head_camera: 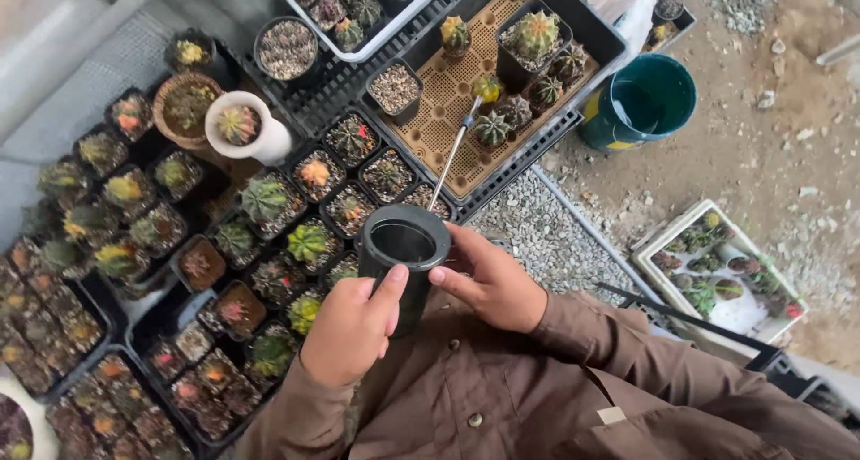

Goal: Watering various small cactus plants in a nursery using a long-nozzled watering tool.

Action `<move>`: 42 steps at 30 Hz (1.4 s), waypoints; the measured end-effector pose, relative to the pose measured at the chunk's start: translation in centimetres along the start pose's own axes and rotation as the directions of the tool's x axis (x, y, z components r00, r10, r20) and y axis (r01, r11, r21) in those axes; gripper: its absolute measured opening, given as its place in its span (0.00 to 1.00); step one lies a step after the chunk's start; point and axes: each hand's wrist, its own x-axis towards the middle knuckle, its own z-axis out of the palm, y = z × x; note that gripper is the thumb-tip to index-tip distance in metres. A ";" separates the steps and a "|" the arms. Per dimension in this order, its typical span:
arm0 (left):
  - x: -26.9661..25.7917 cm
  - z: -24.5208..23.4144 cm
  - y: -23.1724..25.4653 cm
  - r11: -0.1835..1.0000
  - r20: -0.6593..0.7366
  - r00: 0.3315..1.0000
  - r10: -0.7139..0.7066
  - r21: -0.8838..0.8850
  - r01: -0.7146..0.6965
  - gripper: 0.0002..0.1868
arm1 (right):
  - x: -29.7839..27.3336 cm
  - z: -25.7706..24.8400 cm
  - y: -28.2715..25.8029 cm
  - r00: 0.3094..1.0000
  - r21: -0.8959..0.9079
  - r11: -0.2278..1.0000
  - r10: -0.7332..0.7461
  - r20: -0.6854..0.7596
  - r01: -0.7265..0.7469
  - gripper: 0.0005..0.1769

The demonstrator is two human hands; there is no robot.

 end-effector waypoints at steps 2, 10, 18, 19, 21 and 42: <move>0.3 -0.8 -0.1 0.999 0.015 0.999 0.029 0.017 -0.029 0.35 | 0.2 0.8 0.5 0.999 0.013 1.000 0.006 -0.038 -0.006 0.34; 2.9 -1.8 1.1 0.987 0.029 0.990 0.137 -0.091 -0.134 0.34 | 2.9 1.5 -0.3 0.992 -0.017 1.000 0.022 -0.127 -0.024 0.35; 5.9 -1.2 4.5 0.968 -0.013 0.991 0.136 -0.212 -0.136 0.32 | 6.6 -1.2 -1.4 0.990 -0.008 0.999 -0.036 -0.139 0.035 0.33; 6.1 -1.3 4.8 0.967 -0.017 0.991 0.133 -0.215 -0.133 0.32 | 6.7 -1.4 -1.6 0.990 -0.007 0.999 -0.033 -0.134 0.032 0.33; 6.6 -1.3 5.2 0.960 0.017 0.991 0.134 -0.250 -0.125 0.32 | 7.0 -1.7 -2.1 0.989 -0.023 0.999 -0.031 -0.143 0.028 0.31; 5.6 -3.1 4.5 0.849 -0.015 0.999 0.050 -0.527 -0.050 0.29 | 8.8 0.0 -2.1 0.996 0.065 0.997 -0.034 -0.081 0.039 0.37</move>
